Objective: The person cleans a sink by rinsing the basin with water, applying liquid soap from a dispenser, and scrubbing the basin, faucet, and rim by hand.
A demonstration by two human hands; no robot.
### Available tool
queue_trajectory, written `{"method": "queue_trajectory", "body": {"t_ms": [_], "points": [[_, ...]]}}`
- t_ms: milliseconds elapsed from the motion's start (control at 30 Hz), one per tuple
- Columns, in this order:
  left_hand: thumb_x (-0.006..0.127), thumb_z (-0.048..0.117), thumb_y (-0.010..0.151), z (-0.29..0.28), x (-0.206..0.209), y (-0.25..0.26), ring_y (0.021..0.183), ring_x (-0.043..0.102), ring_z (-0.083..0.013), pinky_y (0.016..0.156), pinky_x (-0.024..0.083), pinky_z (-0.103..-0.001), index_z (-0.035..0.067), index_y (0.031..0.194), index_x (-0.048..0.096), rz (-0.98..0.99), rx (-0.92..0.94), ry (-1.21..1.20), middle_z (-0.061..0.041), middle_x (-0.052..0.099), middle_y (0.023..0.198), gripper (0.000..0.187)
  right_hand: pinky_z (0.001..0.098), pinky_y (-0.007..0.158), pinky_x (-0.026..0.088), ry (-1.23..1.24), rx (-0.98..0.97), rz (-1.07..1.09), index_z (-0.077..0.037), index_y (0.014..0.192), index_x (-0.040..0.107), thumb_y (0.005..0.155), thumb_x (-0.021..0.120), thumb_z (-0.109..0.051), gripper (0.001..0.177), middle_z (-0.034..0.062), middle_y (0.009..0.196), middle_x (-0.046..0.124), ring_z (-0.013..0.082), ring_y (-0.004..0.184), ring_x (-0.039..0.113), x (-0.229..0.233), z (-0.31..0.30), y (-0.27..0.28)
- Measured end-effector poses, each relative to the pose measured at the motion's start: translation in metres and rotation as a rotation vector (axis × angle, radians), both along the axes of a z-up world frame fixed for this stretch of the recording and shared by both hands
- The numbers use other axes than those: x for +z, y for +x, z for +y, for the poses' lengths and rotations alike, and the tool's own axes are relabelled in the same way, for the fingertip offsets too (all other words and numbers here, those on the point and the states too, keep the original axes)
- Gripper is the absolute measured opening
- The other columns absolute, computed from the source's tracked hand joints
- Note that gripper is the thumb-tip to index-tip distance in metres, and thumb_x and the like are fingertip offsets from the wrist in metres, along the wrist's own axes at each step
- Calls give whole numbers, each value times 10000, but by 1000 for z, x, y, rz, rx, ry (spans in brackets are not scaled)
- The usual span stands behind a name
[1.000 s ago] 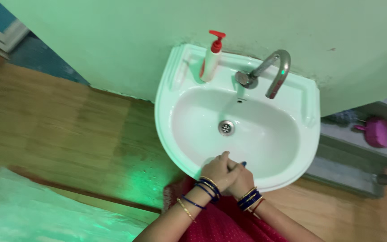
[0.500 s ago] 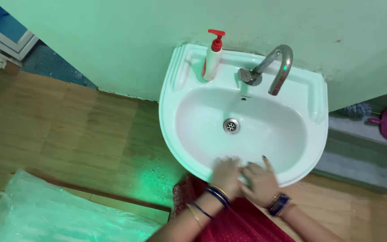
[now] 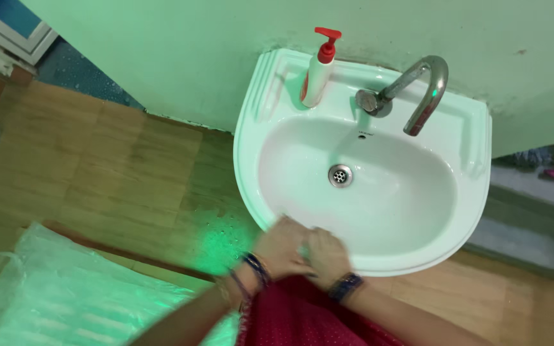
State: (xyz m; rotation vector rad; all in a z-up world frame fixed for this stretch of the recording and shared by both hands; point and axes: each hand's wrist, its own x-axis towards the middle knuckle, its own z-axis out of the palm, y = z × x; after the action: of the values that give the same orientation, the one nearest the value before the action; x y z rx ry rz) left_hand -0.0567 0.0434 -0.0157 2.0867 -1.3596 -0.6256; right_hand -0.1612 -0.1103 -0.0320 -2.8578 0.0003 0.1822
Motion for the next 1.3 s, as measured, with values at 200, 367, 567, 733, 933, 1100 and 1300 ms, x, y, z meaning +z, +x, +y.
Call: {"method": "queue_trajectory", "body": {"t_ms": [200, 367, 567, 733, 933, 1100, 1300], "points": [[680, 818, 690, 42, -2, 99, 1264, 546, -378, 1217, 218, -539, -74, 1281, 560, -614, -339, -38, -238, 624, 1246, 1077, 436, 747, 533, 60, -87, -52, 43, 1215, 521, 889, 685, -420, 589, 183, 1065, 590, 337, 948, 615, 27, 58, 64], [657, 718, 779, -8, 1, 40, 1089, 657, -349, 1093, 396, -535, 40, 1175, 644, -203, -314, 114, -184, 701, 1112, 786, 487, 799, 529, 188, 58, 47, -43, 1223, 564, 861, 680, -363, 497, 155, 1022, 633, 339, 947, 621, 28, -17, 7], [591, 544, 875, -178, 9, -108, 921, 699, -297, 810, 529, -487, 117, 1094, 705, -62, 16, 136, -153, 723, 1032, 494, 502, 883, 525, 63, 426, -91, -38, 1116, 643, 769, 664, -366, 478, 227, 1157, 656, 375, 1028, 637, 42, -217, -68], [635, 561, 771, -199, 11, -124, 860, 704, -291, 790, 512, -463, 46, 1056, 682, -307, 210, 100, -168, 719, 940, 590, 496, 911, 519, -20, 186, -174, -31, 1038, 684, 708, 640, -255, 401, 175, 1116, 684, 365, 1013, 647, 31, -213, -79], [581, 256, 988, -52, 31, -34, 1054, 690, -310, 992, 497, -506, 111, 1073, 702, -139, -135, 308, -138, 742, 1078, 207, 471, 910, 514, 162, -35, 43, -17, 1079, 638, 806, 665, -238, 353, 188, 1093, 678, 367, 1017, 644, 32, -53, -32], [623, 417, 850, 40, 9, 80, 1508, 265, -377, 1231, 155, -481, 28, 1501, 380, -417, -172, 297, -219, 325, 1593, 796, 472, 1065, 443, 233, 19, -122, 151, 1379, 395, 919, 625, -190, 617, 378, 1399, 467, 474, 1232, 540, 29, 52, 64], [598, 401, 857, 85, -28, 172, 1556, 94, -411, 1268, 99, -471, -68, 1562, 162, -347, 29, 109, -299, 103, 1654, 953, 559, 1219, 173, 112, -70, -174, 101, 1519, 252, 894, 594, -175, 764, 309, 1627, 164, 466, 1516, 140, 1, 88, 182]]}}
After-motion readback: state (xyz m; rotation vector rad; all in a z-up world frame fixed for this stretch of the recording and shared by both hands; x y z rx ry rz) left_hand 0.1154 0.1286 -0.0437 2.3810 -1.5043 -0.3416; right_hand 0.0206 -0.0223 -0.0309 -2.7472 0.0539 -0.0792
